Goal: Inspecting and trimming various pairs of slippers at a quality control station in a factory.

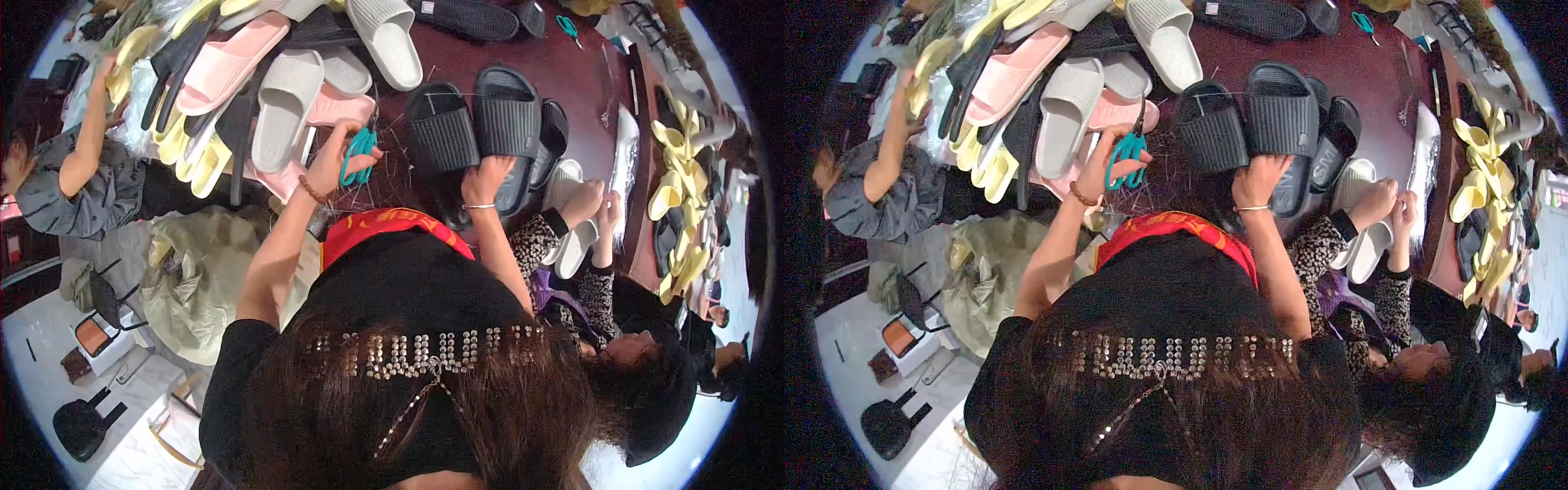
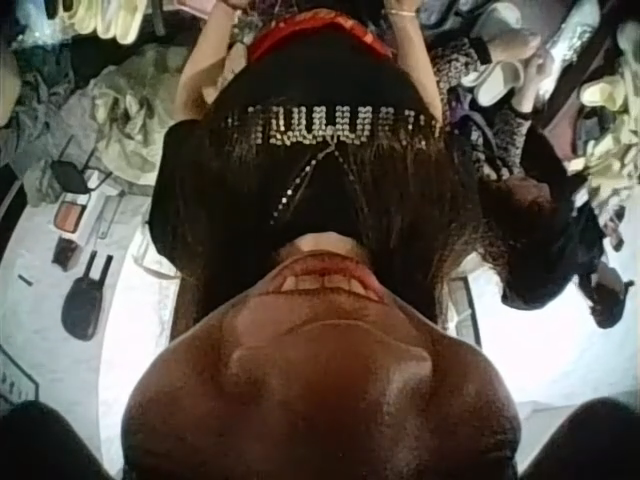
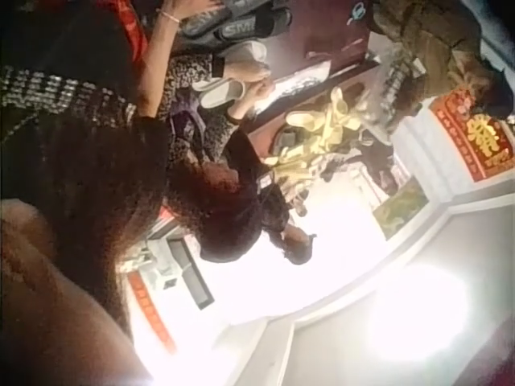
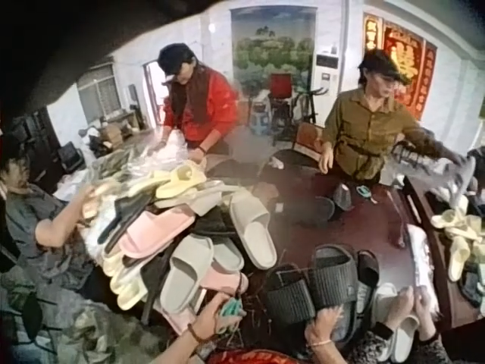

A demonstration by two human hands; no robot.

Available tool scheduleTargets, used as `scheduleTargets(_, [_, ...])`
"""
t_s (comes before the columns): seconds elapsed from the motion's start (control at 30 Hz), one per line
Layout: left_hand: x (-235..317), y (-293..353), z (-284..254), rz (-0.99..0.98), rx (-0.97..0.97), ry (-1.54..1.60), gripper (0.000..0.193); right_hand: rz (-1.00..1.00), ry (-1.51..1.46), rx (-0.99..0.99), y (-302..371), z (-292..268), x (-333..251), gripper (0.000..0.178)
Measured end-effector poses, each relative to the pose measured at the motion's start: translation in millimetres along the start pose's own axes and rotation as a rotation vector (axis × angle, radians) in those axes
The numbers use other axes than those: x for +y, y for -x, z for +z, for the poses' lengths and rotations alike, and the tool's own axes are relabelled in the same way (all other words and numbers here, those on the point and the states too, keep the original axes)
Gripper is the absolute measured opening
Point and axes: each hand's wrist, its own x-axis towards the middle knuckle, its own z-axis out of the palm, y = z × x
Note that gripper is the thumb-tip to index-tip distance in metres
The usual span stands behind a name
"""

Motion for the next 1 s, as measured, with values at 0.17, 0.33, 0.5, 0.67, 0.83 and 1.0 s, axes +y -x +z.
scheduleTargets(0.17, [37.5,-2.7,4.1,-0.145,-0.256,0.204,0.055,-0.141,-0.006,0.027,-1.5,0.3,-6.7,0.036])
scheduleTargets(0.33, [61.5,-15.0,4.9,-0.37,-0.522,0.279,0.053,-0.295,-0.029,0.11,-4.2,5.6,-18.6,0.048])
scheduleTargets(0.5, [66.7,-23.4,12.3,-0.503,-0.526,0.371,0.05,-0.305,-0.034,0.033,0.8,0.3,-27.4,0.053])
scheduleTargets(0.67, [63.6,-29.4,17.2,-0.503,-0.443,0.4,0.048,-0.321,-0.075,0.055,4.7,0.2,-31.6,0.053])
scheduleTargets(0.83, [54.6,-21.7,10.2,-0.344,-0.273,0.361,0.047,-0.3,-0.066,0.02,7.8,2.6,-26.7,0.053])
scheduleTargets(1.0, [27.1,-15.4,-17.8,-0.187,-0.057,-0.064,0.044,-0.145,0.064,-0.057,3.4,5.2,-13.9,0.051])
